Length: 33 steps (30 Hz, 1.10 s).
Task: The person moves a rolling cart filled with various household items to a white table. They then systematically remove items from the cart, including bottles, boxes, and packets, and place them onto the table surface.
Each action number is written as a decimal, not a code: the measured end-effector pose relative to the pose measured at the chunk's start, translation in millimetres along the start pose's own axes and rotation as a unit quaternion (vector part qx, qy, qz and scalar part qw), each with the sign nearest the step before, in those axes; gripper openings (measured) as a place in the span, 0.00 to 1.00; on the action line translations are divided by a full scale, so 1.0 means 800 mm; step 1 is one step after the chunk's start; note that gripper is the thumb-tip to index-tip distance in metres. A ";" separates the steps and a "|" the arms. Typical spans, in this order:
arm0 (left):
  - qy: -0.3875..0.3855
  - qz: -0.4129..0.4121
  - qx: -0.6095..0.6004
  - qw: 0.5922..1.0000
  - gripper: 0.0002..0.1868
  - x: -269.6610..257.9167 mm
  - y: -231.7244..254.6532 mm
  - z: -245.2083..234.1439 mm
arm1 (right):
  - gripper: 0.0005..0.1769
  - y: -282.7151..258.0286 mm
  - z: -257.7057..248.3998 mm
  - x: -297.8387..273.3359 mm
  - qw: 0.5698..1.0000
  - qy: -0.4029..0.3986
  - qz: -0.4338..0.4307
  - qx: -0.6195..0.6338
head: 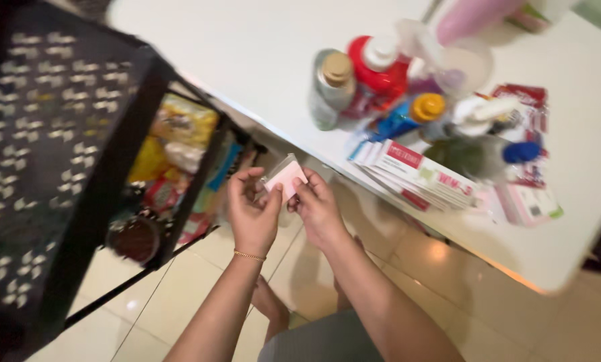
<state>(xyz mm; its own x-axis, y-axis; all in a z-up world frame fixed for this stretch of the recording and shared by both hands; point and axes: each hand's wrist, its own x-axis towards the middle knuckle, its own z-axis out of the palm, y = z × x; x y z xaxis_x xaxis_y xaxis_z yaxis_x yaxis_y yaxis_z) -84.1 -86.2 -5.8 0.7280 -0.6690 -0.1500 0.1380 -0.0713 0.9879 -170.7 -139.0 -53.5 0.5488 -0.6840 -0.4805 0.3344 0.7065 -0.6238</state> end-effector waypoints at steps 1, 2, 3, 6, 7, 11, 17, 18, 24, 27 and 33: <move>-0.017 -0.007 0.009 1.000 0.21 -0.002 0.000 0.008 | 0.19 -0.001 -0.012 -0.002 1.000 0.007 -0.010 0.012; -0.034 -0.015 0.019 0.999 0.22 -0.006 0.001 0.014 | 0.19 -0.001 -0.026 -0.008 0.999 0.016 -0.019 0.024; -0.052 -0.024 0.028 0.998 0.22 -0.012 0.001 0.022 | 0.18 -0.001 -0.039 -0.014 0.999 0.025 -0.028 0.036; -0.088 0.017 0.086 0.992 0.22 -0.027 0.005 0.038 | 0.20 0.000 -0.082 -0.047 0.989 0.125 -0.042 0.069; -0.093 0.005 0.082 0.992 0.22 -0.033 0.005 0.042 | 0.20 -0.001 -0.099 -0.060 0.981 0.171 -0.052 0.074; -0.096 -0.043 0.110 0.988 0.21 -0.046 -0.004 0.048 | 0.18 -0.027 -0.183 -0.114 0.946 0.285 -0.140 0.056; -0.109 -0.096 0.144 0.979 0.18 -0.072 -0.030 0.063 | 0.11 -0.084 -0.303 -0.137 0.855 0.462 -0.235 -0.009; -0.110 -0.103 0.146 0.978 0.18 -0.077 -0.033 0.066 | 0.11 -0.094 -0.314 -0.135 0.848 0.463 -0.255 -0.019; -0.097 -0.150 0.136 0.974 0.17 -0.092 -0.050 0.080 | 0.16 -0.128 -0.337 -0.094 0.863 0.426 -0.269 -0.037; -0.068 -0.136 0.124 0.981 0.17 -0.082 -0.059 0.072 | 0.19 -0.123 -0.344 -0.075 0.853 0.452 -0.253 -0.057; 0.053 -0.067 0.164 0.983 0.16 -0.037 -0.072 0.026 | 0.23 -0.110 -0.366 -0.075 0.841 0.418 -0.332 -0.090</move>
<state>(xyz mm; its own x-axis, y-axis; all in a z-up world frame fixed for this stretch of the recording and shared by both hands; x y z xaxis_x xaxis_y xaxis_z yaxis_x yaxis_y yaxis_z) -127.5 -77.9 -57.5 0.7865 -0.5573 -0.2661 0.0268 -0.3996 0.9163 -457.6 -213.0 -150.3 -0.4695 -0.8580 -0.2082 0.1919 0.1310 -0.9726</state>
